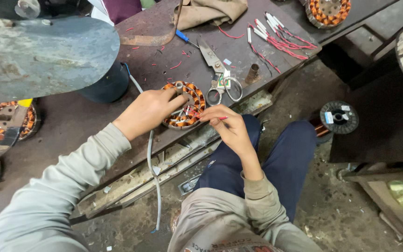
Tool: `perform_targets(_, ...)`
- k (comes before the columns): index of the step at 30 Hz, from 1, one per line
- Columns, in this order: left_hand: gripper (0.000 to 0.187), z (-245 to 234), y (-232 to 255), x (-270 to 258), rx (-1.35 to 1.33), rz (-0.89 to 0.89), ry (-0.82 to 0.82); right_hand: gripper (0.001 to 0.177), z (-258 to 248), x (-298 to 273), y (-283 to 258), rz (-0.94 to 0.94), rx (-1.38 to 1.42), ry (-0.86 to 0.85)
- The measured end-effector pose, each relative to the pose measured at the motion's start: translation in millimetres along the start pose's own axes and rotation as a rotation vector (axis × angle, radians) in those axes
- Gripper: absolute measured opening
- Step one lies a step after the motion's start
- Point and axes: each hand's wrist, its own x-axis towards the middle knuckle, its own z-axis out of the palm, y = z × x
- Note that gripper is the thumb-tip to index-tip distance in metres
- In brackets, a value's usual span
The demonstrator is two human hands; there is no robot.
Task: The person sits at a workbench and repairs an electric motor stator by hand. They insert red wires into the stator slots, use shears to cut the wires, and then insert white plastic tubes into the slots to secure the connections.
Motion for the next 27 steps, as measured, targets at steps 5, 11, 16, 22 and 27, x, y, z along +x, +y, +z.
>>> perform_targets(5,0.037,-7.5,5.2,-0.5,-0.126,-0.014,0.040,0.017,2.7,-1.2,-9.9,-0.082,-0.100,-0.043)
perform_targets(11,0.039,-3.9,12.1,-0.2,-0.028,-0.009,-0.025,0.021,9.3,-6.3,-25.2,-0.015,-0.038,-0.068)
perform_targets(16,0.033,2.7,8.6,1.7,-0.049,-0.016,-0.049,0.017,3.7,-6.0,-19.0,-0.090,-0.139,-0.011)
perform_targets(22,0.028,11.3,6.5,4.3,0.007,0.019,0.011,0.022,-5.0,-7.4,-12.5,-0.045,-0.141,-0.064)
perform_targets(27,0.033,6.0,-2.4,1.3,-0.184,-0.009,0.031,0.035,-10.1,-8.0,-15.1,0.049,-0.099,-0.045)
